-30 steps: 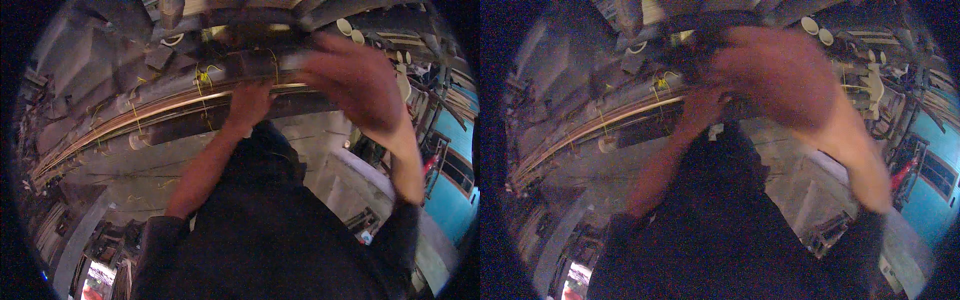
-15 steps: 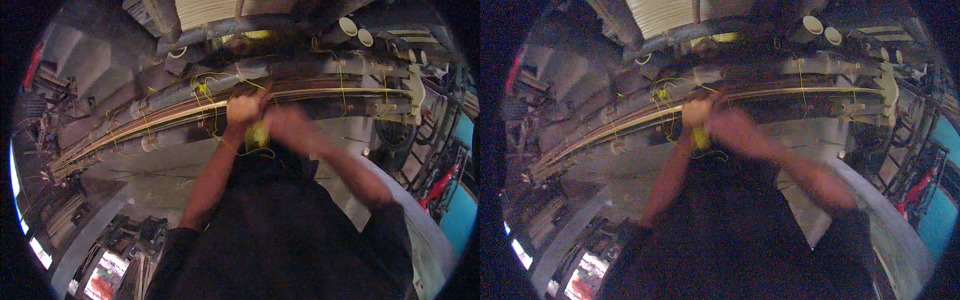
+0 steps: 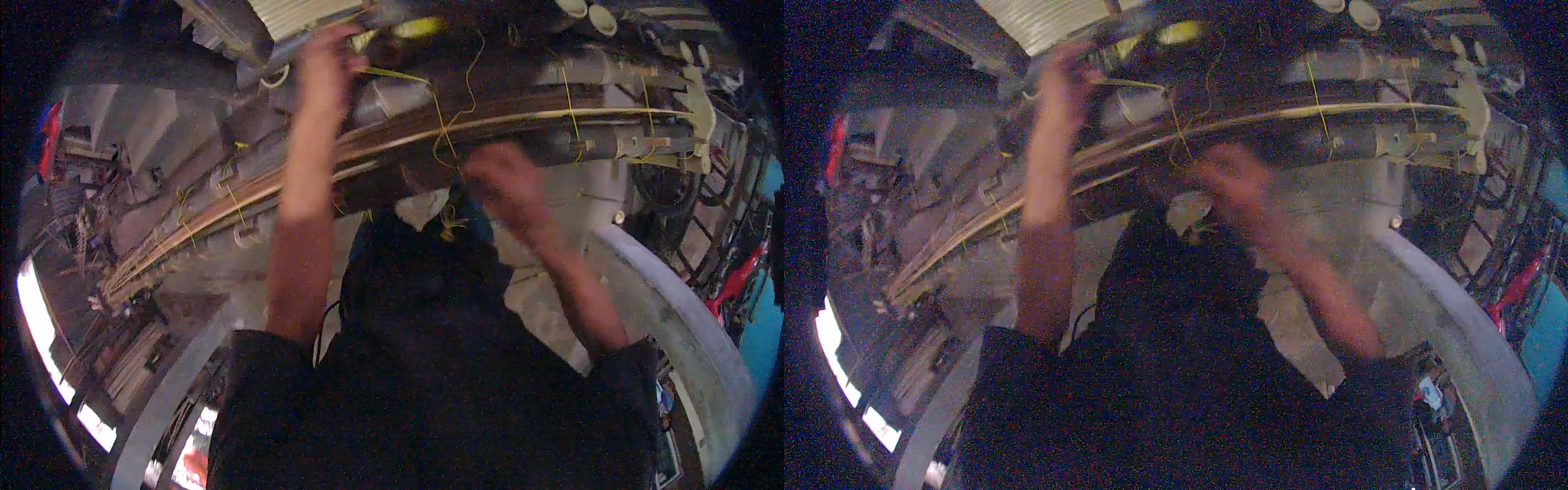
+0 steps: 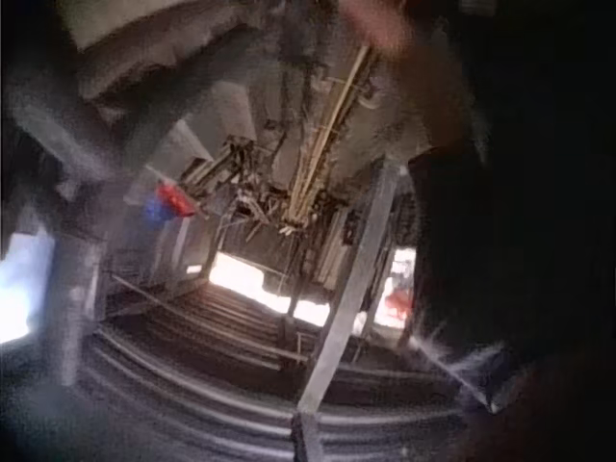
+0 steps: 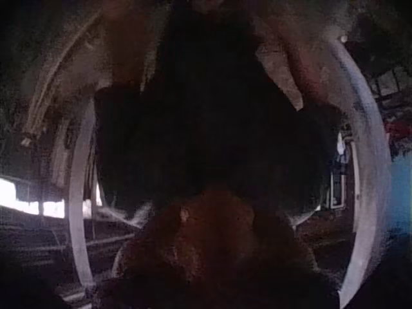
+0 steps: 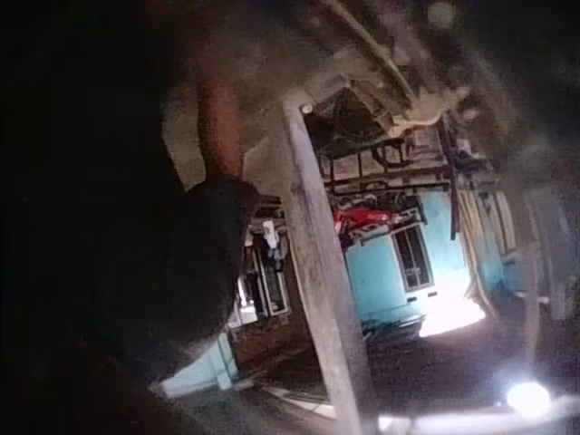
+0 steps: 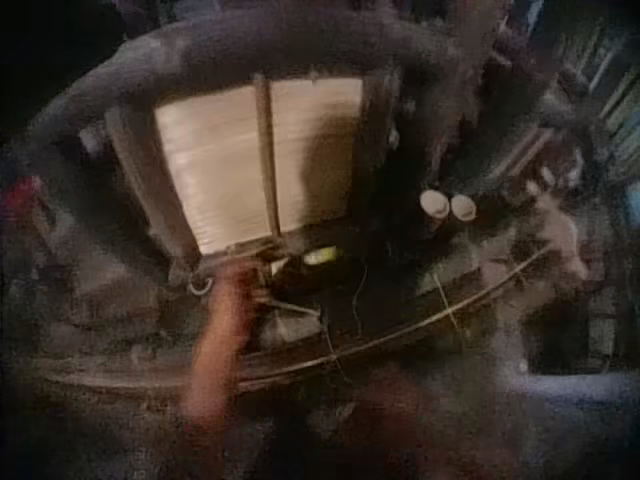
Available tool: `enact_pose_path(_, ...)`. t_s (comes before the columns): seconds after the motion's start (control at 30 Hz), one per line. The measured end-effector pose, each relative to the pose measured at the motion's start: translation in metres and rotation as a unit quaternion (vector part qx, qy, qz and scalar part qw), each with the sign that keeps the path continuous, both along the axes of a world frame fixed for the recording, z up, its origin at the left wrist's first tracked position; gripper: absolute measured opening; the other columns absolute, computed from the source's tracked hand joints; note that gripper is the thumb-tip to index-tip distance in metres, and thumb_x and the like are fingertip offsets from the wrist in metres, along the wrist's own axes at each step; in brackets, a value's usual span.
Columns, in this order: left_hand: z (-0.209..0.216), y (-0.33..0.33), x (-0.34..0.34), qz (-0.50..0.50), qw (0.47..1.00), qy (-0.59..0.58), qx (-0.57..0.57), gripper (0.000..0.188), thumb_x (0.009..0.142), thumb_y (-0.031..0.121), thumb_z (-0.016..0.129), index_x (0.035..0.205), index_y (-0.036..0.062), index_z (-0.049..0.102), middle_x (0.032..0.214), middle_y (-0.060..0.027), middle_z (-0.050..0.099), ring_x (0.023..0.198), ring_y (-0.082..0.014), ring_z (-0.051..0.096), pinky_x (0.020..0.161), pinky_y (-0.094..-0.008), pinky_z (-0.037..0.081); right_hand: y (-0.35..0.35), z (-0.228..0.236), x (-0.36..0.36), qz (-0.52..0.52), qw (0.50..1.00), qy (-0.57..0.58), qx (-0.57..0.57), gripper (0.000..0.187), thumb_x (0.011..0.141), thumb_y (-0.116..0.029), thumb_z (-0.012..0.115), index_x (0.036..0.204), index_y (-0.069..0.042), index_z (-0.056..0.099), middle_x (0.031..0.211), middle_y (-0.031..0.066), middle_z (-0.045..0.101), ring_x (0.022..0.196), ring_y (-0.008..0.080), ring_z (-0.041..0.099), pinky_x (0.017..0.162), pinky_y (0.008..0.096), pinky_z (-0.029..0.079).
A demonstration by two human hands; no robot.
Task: The person repeatedly ties yellow string around a bundle of long thin rods resting on a wooden rack. They walk along the rack, loop the string around the rods, and pull it tight to secure the bundle at multiple points.
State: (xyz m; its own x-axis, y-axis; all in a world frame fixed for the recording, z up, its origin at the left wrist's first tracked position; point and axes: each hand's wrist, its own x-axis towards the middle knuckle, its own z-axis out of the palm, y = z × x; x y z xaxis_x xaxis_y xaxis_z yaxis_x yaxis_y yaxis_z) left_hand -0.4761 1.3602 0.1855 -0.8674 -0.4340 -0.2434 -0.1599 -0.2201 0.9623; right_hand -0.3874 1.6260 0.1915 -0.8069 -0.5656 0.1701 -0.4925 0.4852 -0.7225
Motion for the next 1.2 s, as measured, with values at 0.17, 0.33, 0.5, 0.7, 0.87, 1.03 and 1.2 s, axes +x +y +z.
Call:
enact_pose_path(0.17,0.075,-0.185,0.047,0.261,0.941,0.154,-0.148,0.025,0.081,0.023,0.049,0.088,0.0023,0.061,0.090,-0.0141,0.059,0.076,-0.0256,0.060,0.065,-0.0394,0.050,-0.009,0.036,-0.047,-0.030,0.976,0.092,0.197,0.016,0.077,-0.010,0.063,0.093,-0.010,0.065,0.083,0.0106,0.064,0.077,0.0262,0.063,0.066,0.0344,0.050)
enact_pose_path(0.33,0.021,-0.092,0.006,-0.207,0.893,0.125,-0.380,0.028,0.089,0.027,0.046,0.082,0.0016,0.057,0.076,-0.0098,0.049,0.065,-0.0231,0.045,0.063,-0.0407,0.042,-0.002,0.049,0.067,-0.210,0.956,-0.137,0.154,0.016,0.081,-0.007,0.062,0.096,-0.007,0.065,0.085,0.0080,0.066,0.079,0.0166,0.062,0.063,0.0288,0.047)
enact_pose_path(0.5,-0.044,-0.076,-0.011,-0.346,0.849,0.069,-0.394,0.027,0.089,0.029,0.048,0.089,0.0034,0.058,0.081,-0.0127,0.055,0.074,-0.0280,0.051,0.068,-0.0424,0.044,-0.086,0.027,0.176,-0.216,0.786,-0.565,-0.127,0.039,0.085,-0.022,0.060,0.115,0.002,0.053,0.091,0.0080,0.060,0.081,0.0166,0.058,0.073,0.0287,0.045)
enact_pose_path(0.7,-0.010,-0.076,0.107,-0.205,0.794,0.178,-0.544,0.031,0.085,0.029,0.051,0.102,0.0033,0.057,0.088,-0.0194,0.063,0.080,-0.0364,0.061,0.072,-0.0460,0.049,-0.124,-0.043,0.122,-0.091,0.930,-0.349,0.065,0.017,0.087,-0.016,0.056,0.095,-0.002,0.061,0.085,0.0091,0.062,0.080,0.0146,0.058,0.072,0.0317,0.047)
enact_pose_path(0.87,-0.025,-0.054,0.157,-0.210,0.790,0.104,-0.567,0.023,0.081,0.025,0.056,0.094,0.0076,0.062,0.075,-0.0149,0.062,0.072,-0.0317,0.061,0.065,-0.0405,0.049,-0.193,0.184,-0.004,0.221,0.952,0.094,0.188,0.015,0.083,-0.011,0.053,0.090,0.001,0.061,0.075,0.0093,0.059,0.078,0.0224,0.059,0.075,0.0328,0.046)
enact_pose_path(1.03,-0.009,-0.057,0.146,-0.175,0.768,0.038,-0.615,0.018,0.078,0.024,0.058,0.085,0.0091,0.065,0.071,-0.0094,0.062,0.070,-0.0280,0.060,0.065,-0.0413,0.045,-0.262,0.106,-0.091,0.350,0.931,0.015,0.107,0.026,0.089,-0.023,0.051,0.102,-0.003,0.058,0.083,0.0147,0.057,0.081,0.0299,0.055,0.076,0.0387,0.045)
enact_pose_path(1.2,-0.048,-0.059,0.150,-0.201,0.772,-0.008,-0.603,0.019,0.080,0.028,0.057,0.085,0.0113,0.065,0.073,-0.0094,0.064,0.072,-0.0271,0.063,0.067,-0.0396,0.048,-0.236,-0.028,-0.113,0.097,0.994,-0.043,0.025,0.026,0.089,-0.019,0.049,0.111,-0.006,0.054,0.098,0.0148,0.056,0.094,0.0287,0.056,0.080,0.0392,0.046)
